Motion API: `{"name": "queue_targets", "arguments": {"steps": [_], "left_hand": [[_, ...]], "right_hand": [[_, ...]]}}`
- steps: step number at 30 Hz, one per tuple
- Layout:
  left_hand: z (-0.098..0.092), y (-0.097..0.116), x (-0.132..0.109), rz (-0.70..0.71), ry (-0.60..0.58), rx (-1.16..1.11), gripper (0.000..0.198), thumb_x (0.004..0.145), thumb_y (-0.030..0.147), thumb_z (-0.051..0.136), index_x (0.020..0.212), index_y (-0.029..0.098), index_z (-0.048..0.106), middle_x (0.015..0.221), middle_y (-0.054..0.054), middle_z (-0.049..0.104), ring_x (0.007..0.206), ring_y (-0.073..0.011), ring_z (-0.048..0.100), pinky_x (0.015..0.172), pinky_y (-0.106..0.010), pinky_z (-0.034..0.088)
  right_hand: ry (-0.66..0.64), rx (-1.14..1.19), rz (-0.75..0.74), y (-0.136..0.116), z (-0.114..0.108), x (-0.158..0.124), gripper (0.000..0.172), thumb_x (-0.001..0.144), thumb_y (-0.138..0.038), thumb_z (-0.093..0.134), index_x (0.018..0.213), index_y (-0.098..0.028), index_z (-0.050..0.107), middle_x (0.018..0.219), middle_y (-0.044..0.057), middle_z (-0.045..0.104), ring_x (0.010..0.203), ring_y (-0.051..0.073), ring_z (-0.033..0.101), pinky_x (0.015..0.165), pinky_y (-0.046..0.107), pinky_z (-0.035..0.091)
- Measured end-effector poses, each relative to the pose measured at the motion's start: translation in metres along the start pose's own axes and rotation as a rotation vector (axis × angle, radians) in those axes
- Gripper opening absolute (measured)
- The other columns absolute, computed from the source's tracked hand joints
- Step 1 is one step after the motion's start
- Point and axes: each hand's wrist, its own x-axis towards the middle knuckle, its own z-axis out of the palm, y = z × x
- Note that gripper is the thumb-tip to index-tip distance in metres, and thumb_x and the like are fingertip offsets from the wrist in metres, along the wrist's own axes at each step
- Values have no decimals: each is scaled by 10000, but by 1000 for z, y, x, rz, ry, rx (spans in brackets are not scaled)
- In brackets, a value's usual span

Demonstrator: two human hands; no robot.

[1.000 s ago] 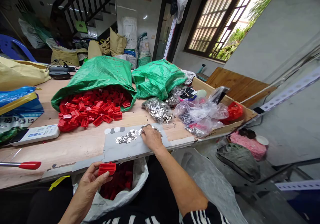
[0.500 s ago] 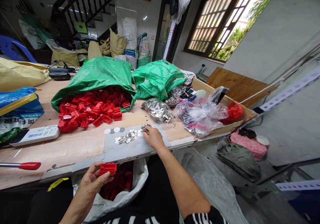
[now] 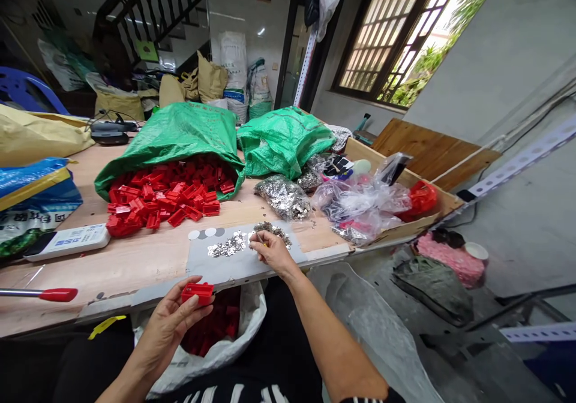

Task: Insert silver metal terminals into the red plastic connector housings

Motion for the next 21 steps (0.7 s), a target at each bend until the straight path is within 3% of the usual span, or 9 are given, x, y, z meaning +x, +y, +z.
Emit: {"name": "queue_targets", "arguments": {"steps": [5,11,15,21], "left_hand": [[4,1,9,138,-79,186,450,655,317,791,1053,180,631,954,-75,738,857,-210,691,809,-324,548],[9,4,12,348,2,467,347,623,269,793,959,230,715,923,-44,753,878,-243,693,842,-312,519],[9,4,9,474,38,622,354,639,247,783,990,267,738,974,-45,756,907,-260,693,884,-332,501],[12,5,5,530,15,613,354,634,229,781,983,277,752,1004,-59,751,954,-286,678,937,-364,477]], "right_hand": [[-40,-4,-79,0,12,-14,290,726,-427,677,844,-167,627,587,-62,496,462,59,421,423,171,314],[-68,-103,-176,-14,31,-42,216,791,-391,640,837,-180,643,642,-39,547,515,83,477,503,204,399],[-23,-302,-280,-21,43,-61,133,831,-318,611,838,-190,649,680,-18,609,571,104,519,555,214,413],[-20,-500,-430,-18,57,-72,61,849,-218,582,860,-202,639,773,12,661,665,130,579,640,228,439]]}}
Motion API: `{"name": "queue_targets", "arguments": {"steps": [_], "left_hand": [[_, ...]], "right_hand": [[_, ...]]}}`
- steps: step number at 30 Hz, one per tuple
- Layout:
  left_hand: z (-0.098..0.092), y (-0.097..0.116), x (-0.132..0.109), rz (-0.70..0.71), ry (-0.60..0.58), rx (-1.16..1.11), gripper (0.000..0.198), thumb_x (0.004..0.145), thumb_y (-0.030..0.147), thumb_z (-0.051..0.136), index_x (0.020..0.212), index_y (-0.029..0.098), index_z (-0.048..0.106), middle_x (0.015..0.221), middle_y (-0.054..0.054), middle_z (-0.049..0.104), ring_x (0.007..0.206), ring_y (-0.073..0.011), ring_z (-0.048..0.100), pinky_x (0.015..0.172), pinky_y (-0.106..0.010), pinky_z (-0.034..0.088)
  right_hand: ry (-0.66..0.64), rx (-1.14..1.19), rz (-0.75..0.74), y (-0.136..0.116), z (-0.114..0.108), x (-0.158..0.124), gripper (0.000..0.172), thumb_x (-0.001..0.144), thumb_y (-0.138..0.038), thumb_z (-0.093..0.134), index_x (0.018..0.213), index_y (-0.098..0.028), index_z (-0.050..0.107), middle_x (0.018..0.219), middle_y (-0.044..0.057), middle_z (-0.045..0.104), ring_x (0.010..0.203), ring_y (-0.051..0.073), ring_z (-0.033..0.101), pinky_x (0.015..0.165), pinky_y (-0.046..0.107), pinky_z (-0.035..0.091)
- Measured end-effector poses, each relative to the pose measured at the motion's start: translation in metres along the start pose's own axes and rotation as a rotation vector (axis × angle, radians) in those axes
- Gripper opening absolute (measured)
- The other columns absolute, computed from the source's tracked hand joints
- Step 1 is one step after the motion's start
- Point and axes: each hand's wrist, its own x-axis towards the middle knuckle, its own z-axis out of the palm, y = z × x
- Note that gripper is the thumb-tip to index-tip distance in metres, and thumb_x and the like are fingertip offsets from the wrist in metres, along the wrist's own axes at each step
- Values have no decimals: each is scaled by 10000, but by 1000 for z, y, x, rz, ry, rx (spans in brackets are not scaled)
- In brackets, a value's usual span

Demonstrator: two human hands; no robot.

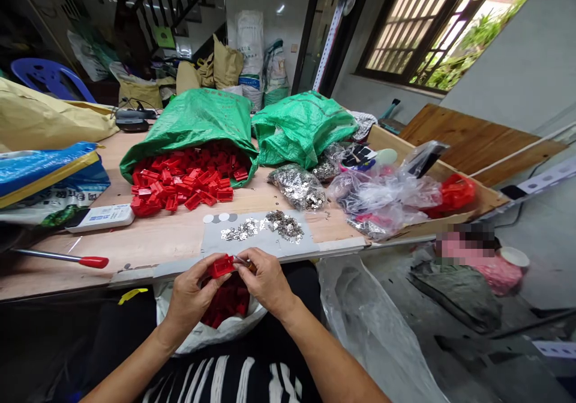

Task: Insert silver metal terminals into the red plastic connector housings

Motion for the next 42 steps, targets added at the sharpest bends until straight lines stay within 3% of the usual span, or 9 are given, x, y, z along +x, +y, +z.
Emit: {"name": "queue_targets", "arguments": {"steps": [6,12,18,21,25,29,38,42], "left_hand": [[0,6,-1,22,-13,-26,353,624,205,780,968,283,758,1026,-61,745,1003,-298,660,979,-387,453],[1,-1,-3,115,-33,71,330,698,211,732,1020,284,741,1038,-56,742,978,-275,670,938,-357,472],[0,-4,-3,-69,-91,-63,342,719,300,730,1055,247,687,1019,-69,722,926,-262,667,896,-372,504],[2,-2,-4,-254,-187,-308,335,756,331,702,1065,214,651,997,-75,707,921,-237,660,873,-371,524],[7,1,-6,-453,-253,-614,221,772,340,697,922,182,658,922,-56,694,888,-201,652,854,-374,536],[9,2,-8,-465,-249,-671,205,779,353,696,813,154,661,820,-37,678,796,-161,643,834,-348,533],[11,0,-6,-482,-224,-693,209,727,325,754,769,135,679,772,-27,678,739,-123,632,785,-269,521],[15,0,-7,-490,-195,-744,238,690,341,778,757,142,667,756,-35,689,723,-146,653,720,-266,527]], "right_hand": [[-27,-41,-44,0,3,-1,69,844,-170,570,846,-206,629,781,6,646,690,129,582,643,217,434],[-20,-48,-59,-1,4,-1,75,844,-159,557,841,-199,620,776,14,634,710,136,586,656,223,434],[53,31,28,-1,3,-1,54,847,-225,581,834,-200,627,761,10,660,648,131,578,611,223,437],[73,90,90,-1,2,-4,83,842,-263,607,811,-193,639,707,-7,645,609,118,556,577,211,422],[83,121,105,-2,4,-8,93,838,-271,615,810,-187,642,679,-13,625,599,112,538,567,206,409],[67,148,100,-5,7,-11,95,838,-266,608,798,-181,627,673,-16,614,597,109,527,574,207,408],[56,200,130,-2,12,-14,114,841,-282,605,803,-176,619,687,-14,607,612,108,509,582,209,404],[46,187,121,0,13,-15,102,838,-271,603,810,-175,625,677,-16,600,599,106,497,571,209,395]]}}
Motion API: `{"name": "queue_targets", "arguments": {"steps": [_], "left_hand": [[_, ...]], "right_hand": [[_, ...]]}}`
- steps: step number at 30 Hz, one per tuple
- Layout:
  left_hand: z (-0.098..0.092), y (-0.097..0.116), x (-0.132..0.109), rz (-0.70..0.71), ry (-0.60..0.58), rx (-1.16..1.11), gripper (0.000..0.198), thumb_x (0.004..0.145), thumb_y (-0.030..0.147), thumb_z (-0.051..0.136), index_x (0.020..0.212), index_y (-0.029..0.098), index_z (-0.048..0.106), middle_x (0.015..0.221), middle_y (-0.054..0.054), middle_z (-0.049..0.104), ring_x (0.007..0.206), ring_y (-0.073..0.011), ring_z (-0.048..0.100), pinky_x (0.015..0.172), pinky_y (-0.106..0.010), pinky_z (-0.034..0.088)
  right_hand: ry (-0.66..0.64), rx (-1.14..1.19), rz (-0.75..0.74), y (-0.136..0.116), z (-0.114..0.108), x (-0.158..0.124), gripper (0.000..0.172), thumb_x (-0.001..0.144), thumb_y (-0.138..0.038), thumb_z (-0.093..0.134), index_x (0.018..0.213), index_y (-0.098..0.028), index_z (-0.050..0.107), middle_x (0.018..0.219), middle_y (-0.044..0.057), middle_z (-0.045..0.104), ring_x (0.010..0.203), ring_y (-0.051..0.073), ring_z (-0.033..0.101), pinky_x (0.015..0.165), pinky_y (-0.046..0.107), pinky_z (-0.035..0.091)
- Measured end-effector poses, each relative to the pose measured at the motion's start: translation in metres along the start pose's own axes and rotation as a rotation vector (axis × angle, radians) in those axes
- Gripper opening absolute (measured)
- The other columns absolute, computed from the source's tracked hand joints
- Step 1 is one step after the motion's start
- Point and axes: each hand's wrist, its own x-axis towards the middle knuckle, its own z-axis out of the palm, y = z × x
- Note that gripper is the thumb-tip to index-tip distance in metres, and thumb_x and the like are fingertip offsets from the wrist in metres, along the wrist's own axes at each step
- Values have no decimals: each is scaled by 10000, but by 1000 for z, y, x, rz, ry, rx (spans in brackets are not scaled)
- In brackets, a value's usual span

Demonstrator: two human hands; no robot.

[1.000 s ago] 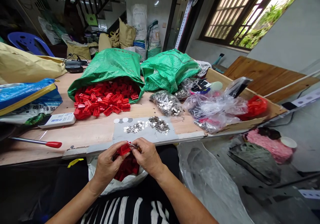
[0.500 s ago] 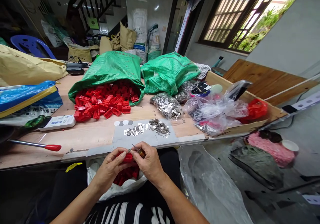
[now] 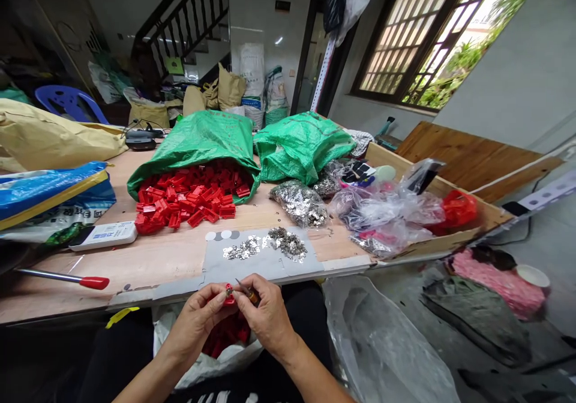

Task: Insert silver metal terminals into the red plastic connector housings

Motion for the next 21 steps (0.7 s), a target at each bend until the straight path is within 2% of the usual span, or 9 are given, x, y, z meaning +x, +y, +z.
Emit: {"name": "queue_targets", "arguments": {"steps": [4,8,11,15,21], "left_hand": [[-1,-3,1,7,-34,8,251,709,363,758,724,147,631,758,-38,687,707,-160,659,692,-281,528],[-9,-5,4,80,-11,182,240,735,358,730,813,164,614,772,-21,687,686,-151,654,678,-274,521],[-18,-2,7,263,71,476,315,710,309,748,960,198,591,858,-14,699,760,-169,664,731,-294,525],[-25,3,7,529,191,881,338,749,278,706,1038,231,537,973,-26,693,857,-189,668,804,-329,519],[-23,5,5,797,158,1205,259,784,238,681,1019,231,571,915,-23,703,806,-182,679,745,-301,533]], "right_hand": [[4,-42,-36,-2,-1,1,100,834,-252,596,779,-173,622,656,-15,584,588,108,493,565,212,389],[32,-95,-107,-5,-5,4,70,828,-217,590,772,-177,606,678,-5,594,597,115,520,578,216,401],[76,-142,-160,-5,-10,6,48,834,-189,579,789,-184,597,707,3,610,620,121,543,601,220,412],[60,-169,-205,-3,-11,6,46,849,-168,568,823,-192,597,743,11,618,644,126,559,616,223,422],[43,-171,-252,-3,-4,2,50,861,-153,562,858,-193,591,763,13,607,673,130,572,634,227,433]]}}
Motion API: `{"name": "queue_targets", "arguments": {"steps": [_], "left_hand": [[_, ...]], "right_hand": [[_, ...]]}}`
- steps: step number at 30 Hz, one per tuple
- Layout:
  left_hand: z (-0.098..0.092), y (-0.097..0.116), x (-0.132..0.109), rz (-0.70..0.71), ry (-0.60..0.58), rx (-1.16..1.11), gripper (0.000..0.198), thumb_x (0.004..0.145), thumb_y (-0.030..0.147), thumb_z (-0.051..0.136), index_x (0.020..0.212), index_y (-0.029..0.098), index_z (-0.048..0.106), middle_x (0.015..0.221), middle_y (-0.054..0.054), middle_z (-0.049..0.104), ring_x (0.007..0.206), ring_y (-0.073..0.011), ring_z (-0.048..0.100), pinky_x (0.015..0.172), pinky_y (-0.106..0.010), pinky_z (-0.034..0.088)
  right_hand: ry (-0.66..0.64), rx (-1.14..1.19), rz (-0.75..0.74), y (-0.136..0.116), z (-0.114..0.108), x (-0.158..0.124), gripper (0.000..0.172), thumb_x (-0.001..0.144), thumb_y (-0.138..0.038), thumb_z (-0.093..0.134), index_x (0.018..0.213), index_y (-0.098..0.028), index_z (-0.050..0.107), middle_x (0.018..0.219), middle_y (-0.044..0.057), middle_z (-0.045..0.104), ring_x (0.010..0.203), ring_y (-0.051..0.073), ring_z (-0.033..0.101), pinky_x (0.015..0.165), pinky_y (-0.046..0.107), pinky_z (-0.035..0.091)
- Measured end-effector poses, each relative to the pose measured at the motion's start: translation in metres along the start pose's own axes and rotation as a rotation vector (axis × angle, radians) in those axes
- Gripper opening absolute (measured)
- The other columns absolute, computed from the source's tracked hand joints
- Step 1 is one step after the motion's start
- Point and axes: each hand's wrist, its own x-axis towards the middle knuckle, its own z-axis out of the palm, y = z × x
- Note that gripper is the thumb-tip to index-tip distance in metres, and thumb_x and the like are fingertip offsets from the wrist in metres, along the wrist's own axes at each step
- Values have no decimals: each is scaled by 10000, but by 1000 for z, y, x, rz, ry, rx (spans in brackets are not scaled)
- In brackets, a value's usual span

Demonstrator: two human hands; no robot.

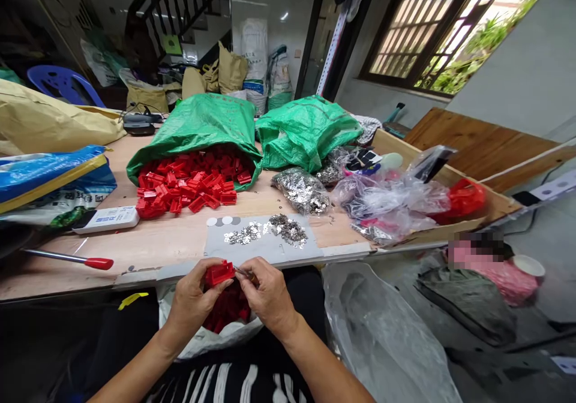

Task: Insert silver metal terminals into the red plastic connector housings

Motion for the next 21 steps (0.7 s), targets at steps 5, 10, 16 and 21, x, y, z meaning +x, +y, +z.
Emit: {"name": "queue_targets", "arguments": {"steps": [5,10,16,21], "left_hand": [[0,1,-1,136,30,43,273,789,203,681,1045,228,590,931,-24,716,825,-163,688,756,-261,544],[-1,2,-4,185,14,55,297,794,169,666,1079,223,599,956,-38,732,850,-170,699,777,-265,555],[-2,7,-8,139,3,43,283,816,206,641,1097,226,614,991,-58,743,888,-198,709,813,-300,565],[-1,7,-9,43,-5,-26,279,819,235,643,1096,228,617,1017,-56,739,905,-202,707,823,-310,562]], "right_hand": [[-42,-36,-12,0,5,0,101,839,-101,547,848,-194,584,769,14,603,699,137,570,648,236,429],[-99,-44,30,0,5,0,130,823,-84,533,855,-193,598,787,18,609,717,145,569,666,247,428],[-147,-22,69,-5,-1,0,145,826,-101,532,880,-198,625,823,30,624,760,152,577,692,252,434],[-188,95,158,-10,-8,4,165,905,-264,521,874,-190,665,802,36,621,713,143,560,664,250,427]]}}
